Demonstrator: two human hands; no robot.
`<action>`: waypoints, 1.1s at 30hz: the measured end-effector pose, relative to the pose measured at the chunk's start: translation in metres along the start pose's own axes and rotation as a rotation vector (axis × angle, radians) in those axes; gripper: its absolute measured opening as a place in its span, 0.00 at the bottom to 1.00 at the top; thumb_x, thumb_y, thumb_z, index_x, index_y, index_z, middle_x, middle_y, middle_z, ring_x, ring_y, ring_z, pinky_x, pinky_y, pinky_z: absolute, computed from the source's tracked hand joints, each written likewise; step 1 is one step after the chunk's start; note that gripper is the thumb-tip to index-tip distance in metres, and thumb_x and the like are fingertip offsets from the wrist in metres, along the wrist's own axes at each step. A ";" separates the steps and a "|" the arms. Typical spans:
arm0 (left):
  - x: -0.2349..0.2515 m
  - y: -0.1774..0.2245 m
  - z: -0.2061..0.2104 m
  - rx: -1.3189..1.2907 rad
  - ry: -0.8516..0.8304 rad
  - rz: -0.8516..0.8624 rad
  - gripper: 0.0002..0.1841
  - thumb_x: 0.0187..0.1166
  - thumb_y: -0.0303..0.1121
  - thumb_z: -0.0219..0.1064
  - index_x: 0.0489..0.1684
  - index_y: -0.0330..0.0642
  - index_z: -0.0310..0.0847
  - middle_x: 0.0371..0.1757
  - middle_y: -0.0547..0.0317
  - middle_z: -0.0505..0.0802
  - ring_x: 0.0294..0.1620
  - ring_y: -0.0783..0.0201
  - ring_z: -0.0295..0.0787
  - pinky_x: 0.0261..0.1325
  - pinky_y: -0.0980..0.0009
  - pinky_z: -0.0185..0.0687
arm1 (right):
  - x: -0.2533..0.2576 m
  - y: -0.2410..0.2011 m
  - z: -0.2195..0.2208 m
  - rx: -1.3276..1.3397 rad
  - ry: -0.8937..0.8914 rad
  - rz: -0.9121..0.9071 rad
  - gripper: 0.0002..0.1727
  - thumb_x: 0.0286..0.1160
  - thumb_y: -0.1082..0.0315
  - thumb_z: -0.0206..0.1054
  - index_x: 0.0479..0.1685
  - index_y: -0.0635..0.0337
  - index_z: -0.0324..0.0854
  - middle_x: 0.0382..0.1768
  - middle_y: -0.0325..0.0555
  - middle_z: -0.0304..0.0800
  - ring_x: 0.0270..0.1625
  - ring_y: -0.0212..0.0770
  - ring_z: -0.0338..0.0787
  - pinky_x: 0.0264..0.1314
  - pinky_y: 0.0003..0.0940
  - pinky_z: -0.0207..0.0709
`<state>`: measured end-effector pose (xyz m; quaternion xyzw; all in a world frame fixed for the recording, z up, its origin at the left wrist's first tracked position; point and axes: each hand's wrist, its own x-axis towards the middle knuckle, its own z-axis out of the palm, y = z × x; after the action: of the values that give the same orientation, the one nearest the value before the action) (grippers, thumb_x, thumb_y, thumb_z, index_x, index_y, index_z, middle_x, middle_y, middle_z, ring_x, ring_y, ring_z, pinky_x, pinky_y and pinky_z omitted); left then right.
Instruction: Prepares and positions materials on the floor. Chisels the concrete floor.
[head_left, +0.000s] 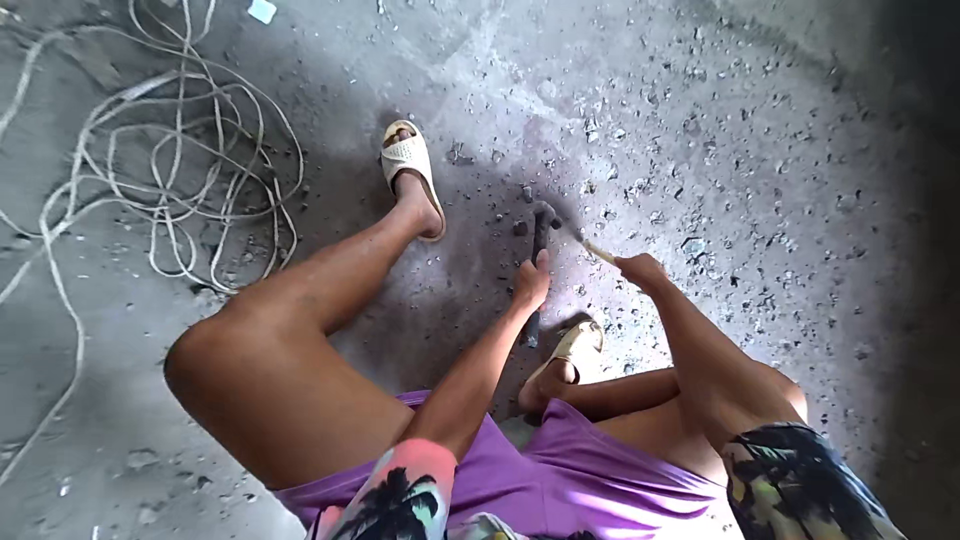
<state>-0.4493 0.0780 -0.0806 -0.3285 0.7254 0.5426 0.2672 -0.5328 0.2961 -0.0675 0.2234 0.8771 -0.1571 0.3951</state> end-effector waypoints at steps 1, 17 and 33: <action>-0.015 0.009 -0.006 -0.066 0.012 -0.063 0.31 0.95 0.58 0.39 0.44 0.36 0.74 0.21 0.54 0.75 0.13 0.58 0.72 0.19 0.60 0.78 | 0.005 0.012 0.002 0.150 -0.008 0.006 0.31 0.93 0.44 0.52 0.58 0.67 0.84 0.44 0.55 0.83 0.40 0.47 0.80 0.43 0.50 0.75; -0.043 0.006 0.033 0.063 0.079 0.247 0.31 0.94 0.57 0.44 0.56 0.35 0.80 0.31 0.45 0.87 0.31 0.49 0.88 0.39 0.46 0.85 | 0.001 0.016 0.009 -0.096 0.005 -0.024 0.42 0.89 0.34 0.48 0.54 0.69 0.88 0.64 0.70 0.87 0.73 0.67 0.83 0.69 0.73 0.72; 0.004 0.019 0.041 0.078 -0.156 0.024 0.37 0.94 0.60 0.36 0.48 0.32 0.79 0.32 0.43 0.85 0.28 0.50 0.86 0.35 0.49 0.86 | -0.001 0.018 0.005 -0.161 0.012 -0.016 0.42 0.89 0.34 0.49 0.56 0.71 0.87 0.65 0.72 0.86 0.73 0.69 0.83 0.70 0.74 0.71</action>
<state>-0.4645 0.1207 -0.0830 -0.2659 0.7268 0.5411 0.3290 -0.5201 0.3089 -0.0714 0.1849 0.8911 -0.0877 0.4051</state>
